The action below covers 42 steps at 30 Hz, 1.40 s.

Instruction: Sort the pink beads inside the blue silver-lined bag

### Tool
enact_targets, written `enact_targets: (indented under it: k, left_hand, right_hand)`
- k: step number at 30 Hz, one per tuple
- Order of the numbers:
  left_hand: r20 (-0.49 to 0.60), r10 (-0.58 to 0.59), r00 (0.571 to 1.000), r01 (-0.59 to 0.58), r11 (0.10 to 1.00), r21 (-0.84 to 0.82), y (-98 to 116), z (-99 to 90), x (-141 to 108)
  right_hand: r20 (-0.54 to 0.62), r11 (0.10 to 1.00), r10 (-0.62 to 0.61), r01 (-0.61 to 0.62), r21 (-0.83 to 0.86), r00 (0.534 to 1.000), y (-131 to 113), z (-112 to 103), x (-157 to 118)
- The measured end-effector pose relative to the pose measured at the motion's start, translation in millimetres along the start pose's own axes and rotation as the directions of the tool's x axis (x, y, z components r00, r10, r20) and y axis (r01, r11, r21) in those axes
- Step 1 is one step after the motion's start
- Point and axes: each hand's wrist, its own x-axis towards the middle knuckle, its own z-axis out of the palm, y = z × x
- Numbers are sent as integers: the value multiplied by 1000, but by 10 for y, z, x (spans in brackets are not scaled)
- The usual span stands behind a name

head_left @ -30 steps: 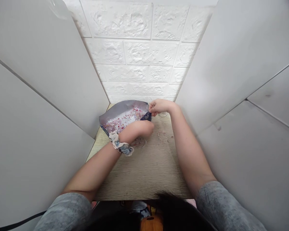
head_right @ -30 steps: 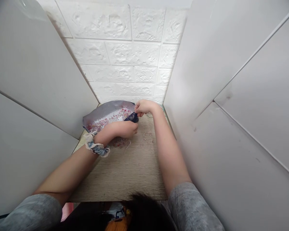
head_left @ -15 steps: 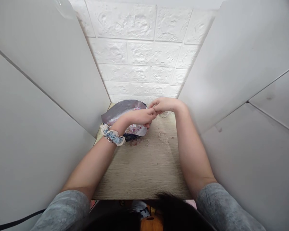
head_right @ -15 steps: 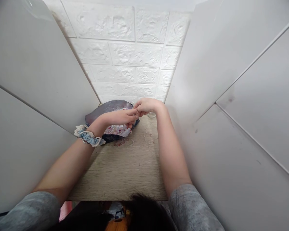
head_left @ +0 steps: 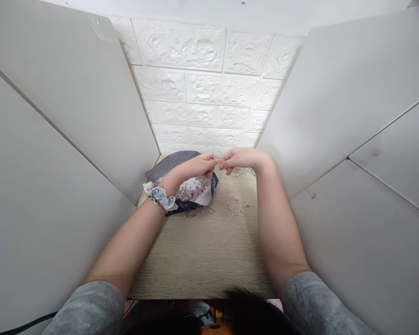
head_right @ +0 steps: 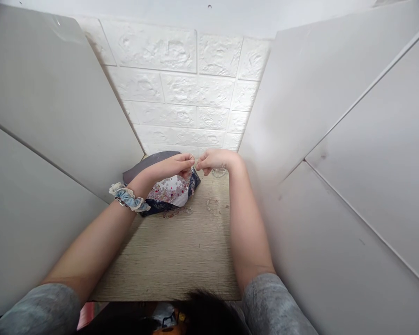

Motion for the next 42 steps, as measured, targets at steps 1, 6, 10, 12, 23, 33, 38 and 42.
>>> enact_targets:
  k: [1, 6, 10, 12, 23, 33, 38, 42]
  left_hand:
    - [0, 5, 1000, -5, 1000, -6, 4, -15, -4]
    - [-5, 10, 1000, -10, 995, 101, 7, -73, 2]
    - [-26, -36, 999, 41, 979, 200, -32, -98, 26]
    - [-43, -56, 998, 64, 975, 214, -67, -114, 35]
    - [56, -137, 989, 125, 977, 170, -140, -260, -18]
    - [78, -221, 972, 202, 958, 204, -392, -427, 6]
    - [100, -253, 962, 221, 941, 257, -403, -443, -14]
    - [93, -293, 952, 248, 911, 331, -407, -458, -24]
  right_hand:
    - [-33, 1000, -4, 4, 17, 999, 3, -8, -8]
    - [-313, 986, -26, 77, 150, 949, -35, -81, -153]
    - [-454, 949, -43, 178, 260, 890, -91, -143, -332]
    - [-450, 922, -70, 230, 312, 890, -116, -163, -415]
    - [-338, 771, -351, 474, 424, 873, -242, -131, -579]
    - [-547, 564, -457, 705, 431, 701, -242, -117, -725]
    - [-653, 612, -376, 705, 358, 658, -222, -133, -792]
    - [-694, 585, -355, 728, 358, 626, -207, -153, -815]
